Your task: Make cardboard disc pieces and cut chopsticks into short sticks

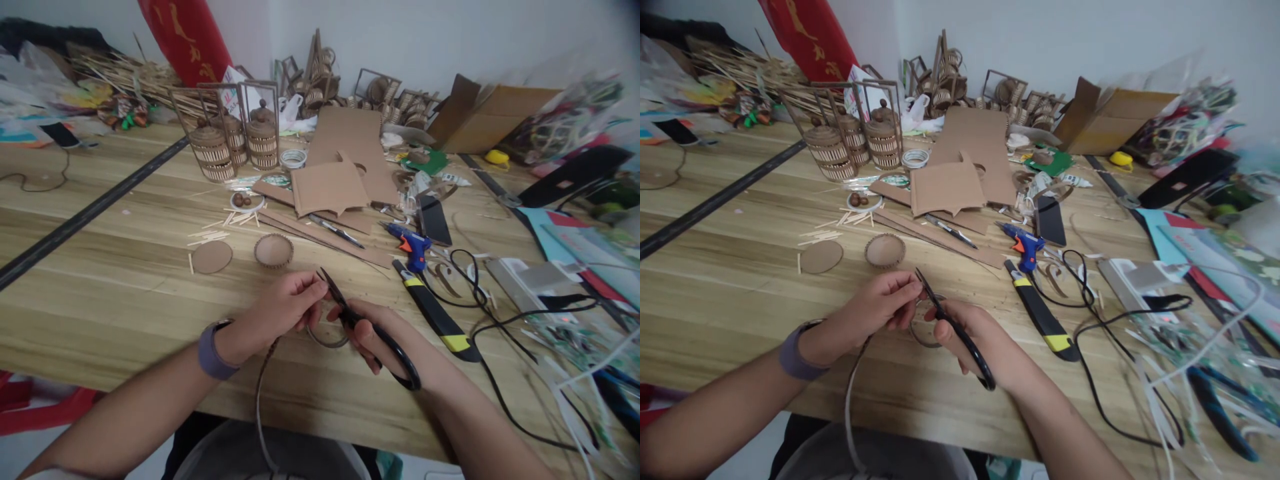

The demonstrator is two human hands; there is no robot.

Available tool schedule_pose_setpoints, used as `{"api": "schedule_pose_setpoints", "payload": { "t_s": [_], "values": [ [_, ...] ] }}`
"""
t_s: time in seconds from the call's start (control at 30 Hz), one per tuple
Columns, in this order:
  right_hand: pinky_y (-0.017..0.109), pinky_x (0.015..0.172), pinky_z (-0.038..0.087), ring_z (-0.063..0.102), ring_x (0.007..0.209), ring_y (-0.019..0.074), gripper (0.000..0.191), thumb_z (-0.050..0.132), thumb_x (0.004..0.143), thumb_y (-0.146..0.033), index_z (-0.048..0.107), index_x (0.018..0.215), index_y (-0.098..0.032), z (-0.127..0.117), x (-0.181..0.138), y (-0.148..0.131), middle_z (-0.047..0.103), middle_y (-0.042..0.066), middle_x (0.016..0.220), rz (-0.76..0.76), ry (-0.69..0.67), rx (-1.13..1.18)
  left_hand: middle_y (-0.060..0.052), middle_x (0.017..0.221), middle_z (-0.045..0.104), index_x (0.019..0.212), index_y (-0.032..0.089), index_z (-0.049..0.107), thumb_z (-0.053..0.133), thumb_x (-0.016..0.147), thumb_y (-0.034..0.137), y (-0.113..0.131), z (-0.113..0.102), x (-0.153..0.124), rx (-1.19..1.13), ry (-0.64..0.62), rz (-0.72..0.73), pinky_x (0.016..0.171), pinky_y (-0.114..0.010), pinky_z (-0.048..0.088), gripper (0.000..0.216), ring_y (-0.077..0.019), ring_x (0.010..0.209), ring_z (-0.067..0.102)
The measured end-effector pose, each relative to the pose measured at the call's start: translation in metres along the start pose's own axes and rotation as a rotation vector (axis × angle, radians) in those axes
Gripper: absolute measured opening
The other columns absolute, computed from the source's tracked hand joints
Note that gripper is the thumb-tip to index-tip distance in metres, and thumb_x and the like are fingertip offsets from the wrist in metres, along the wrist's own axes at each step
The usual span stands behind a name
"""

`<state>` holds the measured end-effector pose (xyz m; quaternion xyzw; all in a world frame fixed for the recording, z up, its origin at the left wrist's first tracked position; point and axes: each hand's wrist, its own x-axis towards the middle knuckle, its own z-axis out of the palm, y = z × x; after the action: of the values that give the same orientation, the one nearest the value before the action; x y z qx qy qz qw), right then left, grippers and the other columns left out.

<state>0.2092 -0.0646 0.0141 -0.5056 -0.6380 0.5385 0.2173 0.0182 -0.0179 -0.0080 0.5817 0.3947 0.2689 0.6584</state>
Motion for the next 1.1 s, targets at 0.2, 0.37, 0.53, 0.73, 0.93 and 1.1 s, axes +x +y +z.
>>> {"api": "schedule_pose_setpoints", "payload": {
  "t_s": [0.2,0.37,0.53,0.73,0.93,1.1],
  "values": [
    [0.02,0.031,0.032,0.037,0.033,0.0077,0.078,0.043,0.069,-0.087,0.06,0.095,-0.015,0.006,0.005,0.001,0.041,-0.007,0.051,0.115,0.041,-0.06,0.005,0.05,0.052,0.076,0.017,0.053,0.047,0.091,0.044,0.001,0.0,0.001,-0.008,0.005,0.014,0.04,-0.017,0.028,0.032,-0.0063,0.042,0.04],
    [0.022,0.034,0.032,0.043,0.034,0.0101,0.056,0.047,0.081,-0.07,0.063,0.089,-0.017,-0.005,0.012,0.014,0.049,-0.004,0.051,0.058,0.218,-0.221,0.006,0.048,0.047,0.081,0.015,0.057,0.049,0.091,0.045,0.0,0.001,0.003,-0.119,0.042,0.005,0.039,-0.017,0.025,0.033,-0.0058,0.041,0.036],
    [0.029,0.057,0.044,0.065,0.07,0.0239,0.034,0.056,0.086,-0.046,0.065,0.103,-0.018,-0.032,0.023,0.034,0.071,0.009,0.082,0.025,0.578,-0.731,0.01,0.042,0.033,0.08,0.016,0.055,0.053,0.088,0.048,-0.001,-0.003,0.006,-0.479,-0.055,-0.049,0.034,-0.016,0.016,0.033,-0.0045,0.034,0.02],
    [0.035,0.068,0.048,0.066,0.081,0.0271,0.038,0.053,0.087,-0.026,0.058,0.122,-0.012,-0.042,0.028,0.048,0.069,0.016,0.098,0.023,0.69,-1.036,0.01,0.033,0.025,0.062,0.02,0.045,0.042,0.092,0.055,-0.005,-0.01,0.013,-0.694,-0.255,-0.129,0.029,-0.016,0.016,0.046,-0.0059,0.029,0.011],
    [0.039,0.085,0.049,0.063,0.096,0.0254,0.025,0.054,0.092,-0.032,0.062,0.11,-0.018,-0.023,0.024,0.029,0.068,0.012,0.103,-0.467,0.644,-0.744,0.008,0.035,0.026,0.058,0.021,0.036,0.029,0.096,0.055,-0.012,-0.001,0.015,-0.621,-0.288,-0.163,0.03,-0.019,0.012,0.052,-0.006,0.028,0.012],
    [0.029,0.073,0.049,0.063,0.08,0.0174,0.009,0.056,0.092,-0.026,0.063,0.095,-0.02,0.007,0.022,0.017,0.068,0.006,0.087,-0.595,0.459,-0.46,0.007,0.038,0.028,0.06,0.02,0.04,0.029,0.091,0.067,-0.013,0.019,0.009,-0.365,-0.25,-0.201,0.035,-0.022,0.011,0.057,-0.0063,0.032,0.019]
  ]
}}
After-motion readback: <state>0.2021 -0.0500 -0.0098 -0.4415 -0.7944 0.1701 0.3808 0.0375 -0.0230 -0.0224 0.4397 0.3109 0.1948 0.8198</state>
